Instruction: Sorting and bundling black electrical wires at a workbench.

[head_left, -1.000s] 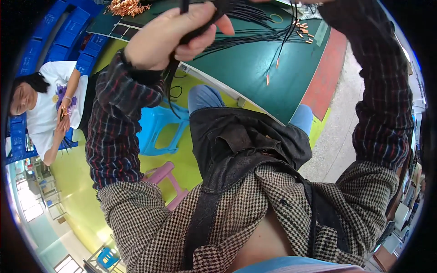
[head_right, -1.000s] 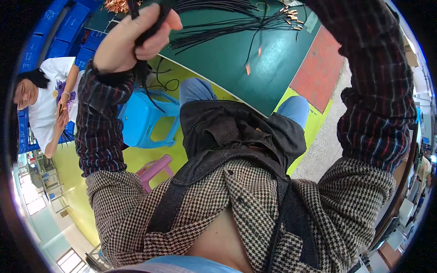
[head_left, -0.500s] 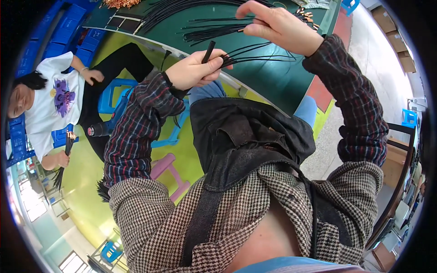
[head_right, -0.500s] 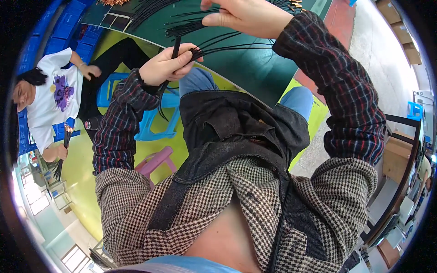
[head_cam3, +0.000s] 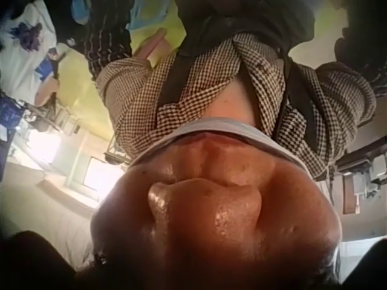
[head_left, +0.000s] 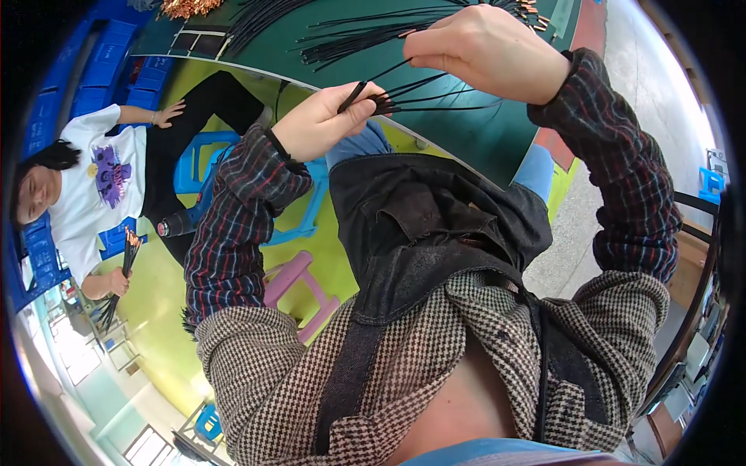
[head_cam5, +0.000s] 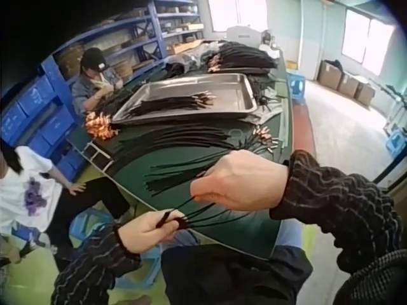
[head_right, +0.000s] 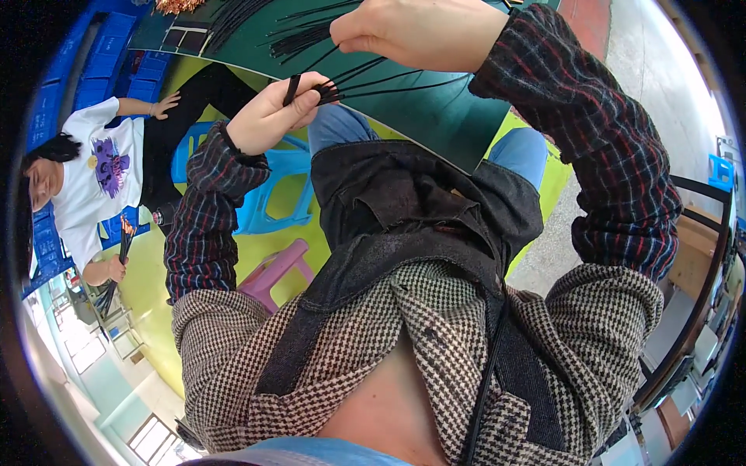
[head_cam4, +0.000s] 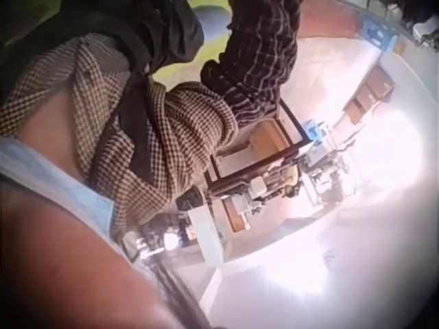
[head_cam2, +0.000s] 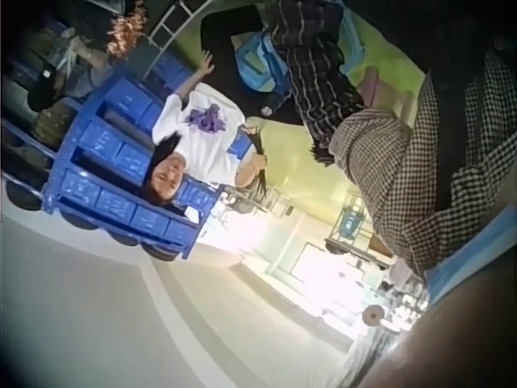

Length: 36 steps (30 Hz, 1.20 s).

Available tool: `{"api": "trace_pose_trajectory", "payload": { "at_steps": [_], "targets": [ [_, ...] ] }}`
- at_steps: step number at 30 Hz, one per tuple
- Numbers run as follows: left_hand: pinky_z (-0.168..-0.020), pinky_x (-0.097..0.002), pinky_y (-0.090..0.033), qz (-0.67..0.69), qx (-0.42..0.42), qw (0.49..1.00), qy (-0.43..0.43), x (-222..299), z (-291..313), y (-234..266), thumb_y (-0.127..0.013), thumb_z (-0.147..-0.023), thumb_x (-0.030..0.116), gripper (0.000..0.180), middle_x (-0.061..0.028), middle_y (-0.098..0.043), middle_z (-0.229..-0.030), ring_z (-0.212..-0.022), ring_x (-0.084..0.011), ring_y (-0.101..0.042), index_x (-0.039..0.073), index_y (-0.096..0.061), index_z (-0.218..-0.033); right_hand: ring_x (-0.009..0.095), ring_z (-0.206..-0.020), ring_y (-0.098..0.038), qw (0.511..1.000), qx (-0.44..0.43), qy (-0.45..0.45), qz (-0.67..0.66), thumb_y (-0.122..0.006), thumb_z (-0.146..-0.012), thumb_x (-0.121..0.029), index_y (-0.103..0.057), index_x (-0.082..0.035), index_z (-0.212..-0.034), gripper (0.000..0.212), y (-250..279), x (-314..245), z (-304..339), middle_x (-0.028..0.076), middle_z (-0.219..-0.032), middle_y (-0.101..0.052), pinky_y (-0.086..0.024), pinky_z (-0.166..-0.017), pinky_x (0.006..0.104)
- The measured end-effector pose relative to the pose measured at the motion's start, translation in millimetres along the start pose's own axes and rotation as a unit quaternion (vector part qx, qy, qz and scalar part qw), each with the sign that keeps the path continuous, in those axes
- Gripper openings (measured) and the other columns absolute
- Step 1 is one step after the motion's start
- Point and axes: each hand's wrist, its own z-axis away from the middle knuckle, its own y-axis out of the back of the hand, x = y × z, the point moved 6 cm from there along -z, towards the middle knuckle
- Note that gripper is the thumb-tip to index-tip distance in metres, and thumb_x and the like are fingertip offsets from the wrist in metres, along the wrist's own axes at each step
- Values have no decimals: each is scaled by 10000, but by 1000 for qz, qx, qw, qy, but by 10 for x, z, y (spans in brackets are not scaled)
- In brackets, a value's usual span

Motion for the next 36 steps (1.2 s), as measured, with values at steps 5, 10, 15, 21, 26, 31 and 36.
{"api": "trace_pose_trajectory", "payload": {
  "at_steps": [5, 10, 15, 21, 26, 31, 36],
  "targets": [
    [-563, -204, -319, -18, 1, 1000, 10, -36, -17, -17, -408, -931, 162, 181, 44, -371, -680, -624, -54, -332, 25, -500, -1005, 314, -618, -564, 999, -20, -11, 29, -560, -803, -169, -547, -32, -775, 141, 3, -23, 7, 125, -658, -575, -447, -523, 371],
    [-564, -209, -330, -100, 16, 994, 45, -49, -21, -8, -423, -926, 168, 179, 43, -375, -689, -620, -61, -336, 29, -501, -1007, 307, -657, -575, 985, -78, 16, 155, -549, -829, -177, -554, -14, -790, 168, -109, -120, -40, 127, -697, -583, -461, -576, 358],
    [-527, -202, -314, -9, -14, 1000, 25, 34, -9, -154, -430, -933, 249, 222, 40, -358, -664, -591, -60, -321, 45, -507, -972, 315, -666, -566, 991, -102, -10, 83, -541, -843, -224, -536, -8, -773, 228, -491, -57, -56, 132, -698, -575, -447, -585, 385],
    [-454, -186, -257, 162, -56, 980, 103, -134, 16, -155, -383, -937, 389, 356, 46, -334, -606, -528, -42, -291, 57, -512, -946, 303, -680, -583, 992, -89, -66, -66, -545, -843, -258, -561, -5, -833, 254, -580, 175, -95, 134, -718, -589, -458, -603, 370],
    [-407, -185, -211, 142, -48, 985, 81, -198, -83, -142, -342, -932, 448, 429, 56, -325, -555, -466, -33, -256, 57, -516, -974, 263, -696, -600, 985, 59, -160, 27, -568, -821, -217, -609, -27, -846, 196, -465, 1172, -238, 114, -745, -614, -479, -647, 329],
    [-398, -189, -202, 134, -47, 987, 74, -212, -82, -125, -343, -932, 447, 429, 59, -323, -539, -449, -33, -245, 58, -517, -981, 249, -689, -598, 974, 13, -206, 92, -607, -783, -167, -637, -50, -844, 136, -761, 1332, -306, 106, -740, -617, -487, -652, 316],
    [-400, -188, -199, 133, -51, 986, 88, -258, -62, -80, -342, -935, 440, 422, 62, -322, -542, -454, -31, -247, 58, -517, -979, 247, -726, -584, 980, 49, -190, 17, -628, -755, -100, -624, -36, -822, 92, -622, 1421, -247, 97, -743, -589, -477, -666, 313]
  ]
}}
